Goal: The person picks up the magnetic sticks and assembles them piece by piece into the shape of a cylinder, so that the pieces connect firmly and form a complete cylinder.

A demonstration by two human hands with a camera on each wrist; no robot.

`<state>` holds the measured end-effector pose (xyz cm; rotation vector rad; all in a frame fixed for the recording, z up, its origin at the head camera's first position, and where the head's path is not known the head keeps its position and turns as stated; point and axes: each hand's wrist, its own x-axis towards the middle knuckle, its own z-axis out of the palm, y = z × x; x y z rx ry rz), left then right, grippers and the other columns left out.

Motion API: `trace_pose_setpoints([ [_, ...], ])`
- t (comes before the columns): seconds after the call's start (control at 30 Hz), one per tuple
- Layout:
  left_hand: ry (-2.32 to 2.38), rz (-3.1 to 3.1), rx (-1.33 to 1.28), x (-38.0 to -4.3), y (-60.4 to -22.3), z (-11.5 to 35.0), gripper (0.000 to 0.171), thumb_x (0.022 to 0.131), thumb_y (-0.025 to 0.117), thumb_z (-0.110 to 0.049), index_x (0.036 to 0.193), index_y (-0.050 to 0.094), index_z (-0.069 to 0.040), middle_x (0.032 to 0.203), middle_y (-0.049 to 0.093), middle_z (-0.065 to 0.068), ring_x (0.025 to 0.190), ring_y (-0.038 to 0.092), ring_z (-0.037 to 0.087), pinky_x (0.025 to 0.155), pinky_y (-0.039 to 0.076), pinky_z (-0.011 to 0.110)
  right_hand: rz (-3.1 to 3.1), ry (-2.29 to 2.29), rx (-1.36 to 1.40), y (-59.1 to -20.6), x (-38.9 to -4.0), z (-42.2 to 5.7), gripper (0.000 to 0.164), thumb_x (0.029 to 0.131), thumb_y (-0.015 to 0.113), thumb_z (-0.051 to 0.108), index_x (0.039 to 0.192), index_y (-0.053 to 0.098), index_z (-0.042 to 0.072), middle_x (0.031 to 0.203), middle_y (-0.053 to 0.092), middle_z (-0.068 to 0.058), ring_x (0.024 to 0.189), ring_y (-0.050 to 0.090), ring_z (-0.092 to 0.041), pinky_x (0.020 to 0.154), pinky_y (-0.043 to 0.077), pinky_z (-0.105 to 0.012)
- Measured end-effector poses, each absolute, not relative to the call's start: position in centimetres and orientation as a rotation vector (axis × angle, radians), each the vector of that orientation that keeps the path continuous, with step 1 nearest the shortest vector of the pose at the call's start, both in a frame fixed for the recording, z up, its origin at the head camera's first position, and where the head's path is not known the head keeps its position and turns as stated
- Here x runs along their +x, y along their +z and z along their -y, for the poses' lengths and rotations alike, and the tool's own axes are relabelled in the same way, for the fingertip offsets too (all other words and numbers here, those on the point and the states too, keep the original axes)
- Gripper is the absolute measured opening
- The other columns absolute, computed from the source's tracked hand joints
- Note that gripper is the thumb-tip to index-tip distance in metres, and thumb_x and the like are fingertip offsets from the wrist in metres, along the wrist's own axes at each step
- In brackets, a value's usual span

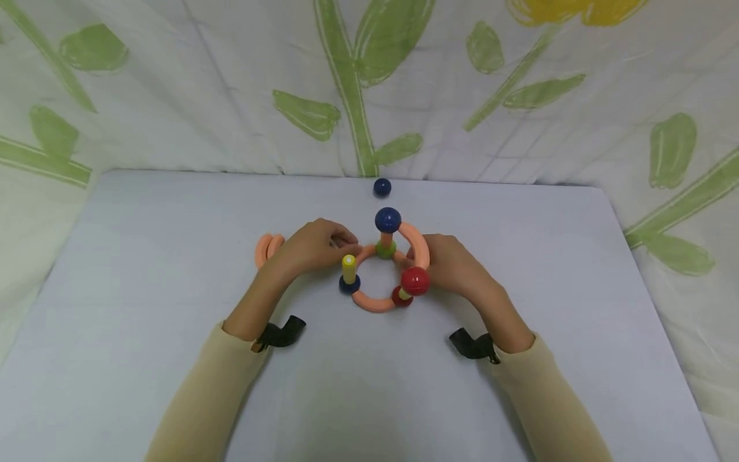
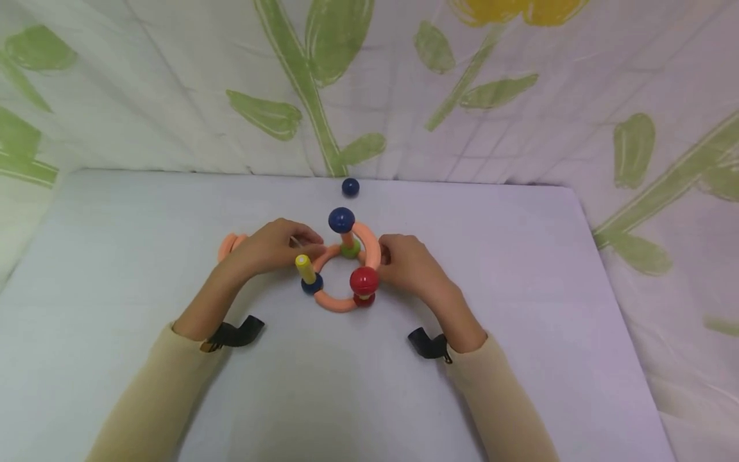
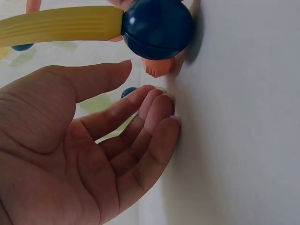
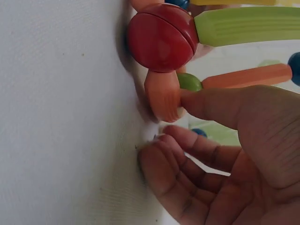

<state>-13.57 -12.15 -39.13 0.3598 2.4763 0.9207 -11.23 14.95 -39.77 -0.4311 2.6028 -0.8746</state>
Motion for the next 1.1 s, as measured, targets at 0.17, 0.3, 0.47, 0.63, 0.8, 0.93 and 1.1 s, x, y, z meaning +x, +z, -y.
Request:
trace_pose_setpoints([
  [0.17,0.939,-2.483,0.375,-12.5,-39.3,12.8,0.03,0.101,0.065,-0.02,0.126,0.076,-0.008,0.116,0.078,0.01,0.107,0.07,0.025,0.097,0.054,0.042,-2.634,-1.03,-0.524,-40.6,-11.7,-14.7,0.03,0.098,0.075,0.024,0.125,0.069,0.012,0.116,0.074,-0.011,0.107,0.068,-0.028,0.093,0.058,-0.047],
  [0.3,0.944,-2.479,0.372,-12.3,-39.5,12.9,0.029,0.098,0.065,-0.015,0.125,0.077,-0.009,0.112,0.078,0.01,0.103,0.068,0.024,0.095,0.053,0.041,-2.565,-1.247,-0.646,-41.5,-11.8,-14.3,0.034,0.097,0.075,0.01,0.129,0.065,0.005,0.122,0.07,-0.015,0.116,0.066,-0.032,0.103,0.056,-0.051],
  [0.47,0.952,-2.471,0.351,-12.2,-39.6,12.7,0.027,0.098,0.067,-0.017,0.122,0.078,-0.011,0.113,0.078,0.008,0.107,0.068,0.025,0.099,0.053,0.044,-2.428,-1.408,-0.724,-41.7,-11.5,-13.7,0.028,0.099,0.072,0.004,0.125,0.064,0.006,0.128,0.073,-0.012,0.12,0.07,-0.027,0.107,0.055,-0.049],
  [0.63,0.965,-2.461,0.339,-12.4,-39.5,12.2,0.027,0.099,0.069,-0.023,0.121,0.078,-0.012,0.114,0.078,0.006,0.107,0.069,0.025,0.098,0.054,0.043,-2.443,-1.432,-0.742,-41.6,-11.5,-13.6,0.023,0.097,0.073,0.001,0.118,0.064,0.006,0.128,0.074,-0.012,0.116,0.072,-0.026,0.105,0.056,-0.047],
  [0.8,0.985,-2.453,0.338,-12.9,-39.7,11.6,0.028,0.098,0.073,-0.029,0.119,0.079,-0.012,0.111,0.079,0.004,0.104,0.07,0.023,0.095,0.054,0.04,-2.498,-1.356,-0.748,-41.7,-11.7,-14.1,0.023,0.096,0.075,0.002,0.116,0.065,0.007,0.124,0.073,-0.01,0.107,0.069,-0.024,0.098,0.058,-0.043],
  [0.93,0.981,-2.478,0.391,-13.7,-39.7,11.7,0.03,0.101,0.069,-0.027,0.125,0.076,-0.011,0.115,0.078,0.007,0.105,0.069,0.025,0.095,0.054,0.042,-2.533,-1.26,-0.721,-41.8,-11.8,-14.3,0.027,0.095,0.076,0.005,0.12,0.067,0.011,0.123,0.073,-0.008,0.105,0.068,-0.024,0.096,0.058,-0.043],
  [1.1,0.948,-2.54,0.431,-15.6,-38.7,11.5,0.034,0.106,0.059,-0.026,0.134,0.068,-0.011,0.123,0.073,0.013,0.108,0.067,0.029,0.094,0.053,0.044,-2.574,-1.161,-0.648,-41.3,-11.5,-14.7,0.028,0.096,0.077,0.012,0.122,0.068,0.012,0.106,0.073,-0.008,0.096,0.067,-0.022,0.088,0.057,-0.038],
])
